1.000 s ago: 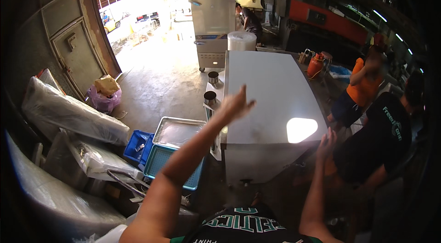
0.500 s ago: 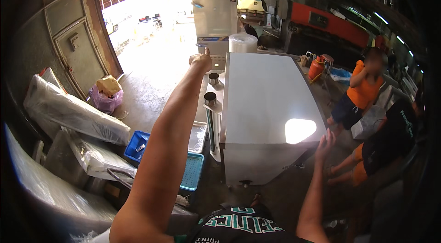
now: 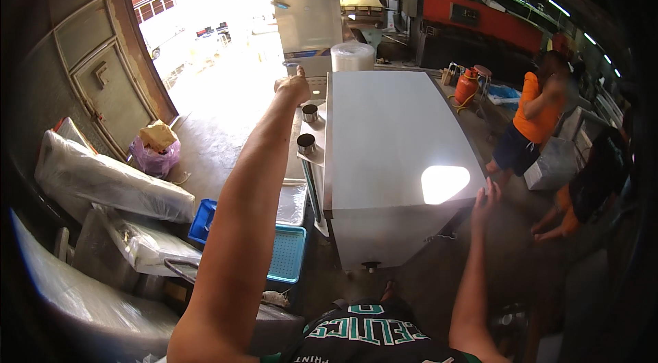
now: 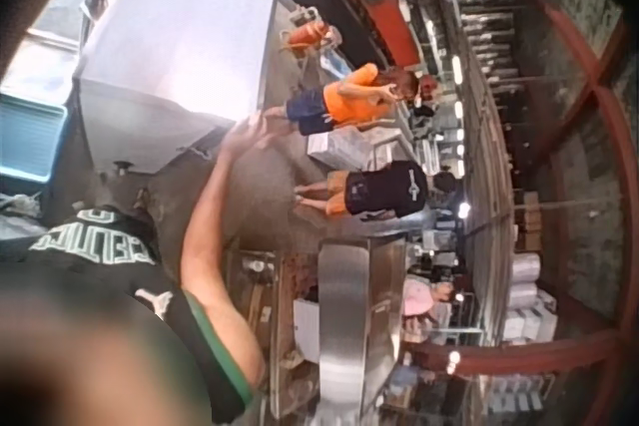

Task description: The person carries a white appliance into a workshop and places it on the floor. They then pick up several teal perforated trays and a metal tray, placing them inside the appliance one by one. Finally, they wipe the top surface of the appliance with a cloth.

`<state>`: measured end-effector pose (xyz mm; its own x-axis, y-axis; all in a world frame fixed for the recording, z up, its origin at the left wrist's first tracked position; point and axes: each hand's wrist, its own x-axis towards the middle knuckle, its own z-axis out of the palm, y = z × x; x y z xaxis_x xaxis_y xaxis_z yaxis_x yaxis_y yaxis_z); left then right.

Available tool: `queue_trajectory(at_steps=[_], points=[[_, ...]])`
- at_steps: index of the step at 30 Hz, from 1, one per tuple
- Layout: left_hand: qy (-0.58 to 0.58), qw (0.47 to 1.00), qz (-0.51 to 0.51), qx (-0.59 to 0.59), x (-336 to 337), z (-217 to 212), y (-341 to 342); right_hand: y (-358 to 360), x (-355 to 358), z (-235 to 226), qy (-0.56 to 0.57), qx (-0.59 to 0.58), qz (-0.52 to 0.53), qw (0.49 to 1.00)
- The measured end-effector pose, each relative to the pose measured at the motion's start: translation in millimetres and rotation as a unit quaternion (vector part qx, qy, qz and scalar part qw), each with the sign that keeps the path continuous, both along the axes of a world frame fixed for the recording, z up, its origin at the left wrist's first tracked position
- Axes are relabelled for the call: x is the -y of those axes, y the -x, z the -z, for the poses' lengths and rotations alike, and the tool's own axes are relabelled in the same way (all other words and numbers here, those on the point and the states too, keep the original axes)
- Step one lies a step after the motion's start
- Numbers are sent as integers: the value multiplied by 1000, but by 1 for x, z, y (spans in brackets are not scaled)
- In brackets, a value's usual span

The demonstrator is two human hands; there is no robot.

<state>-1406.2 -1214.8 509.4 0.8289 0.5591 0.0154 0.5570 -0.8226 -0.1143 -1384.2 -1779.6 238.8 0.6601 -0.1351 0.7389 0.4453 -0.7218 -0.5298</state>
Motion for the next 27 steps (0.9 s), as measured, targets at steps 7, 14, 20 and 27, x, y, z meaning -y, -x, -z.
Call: queue_trajectory(at_steps=[7,14,20,27], points=[[11,1000,-6,-1,3,-2,-6,0,0,-3,-4,3,-5,1000],[17,1000,-12,-7,0,1,-15,1,-2,-1,-4,20,2,1000],[2,1000,-8,-6,-6,7,-16,0,-3,0,-39,0,-21,999],[-3,1000,-8,-11,-3,6,-13,-2,-2,1,-7,23,-7,1000]])
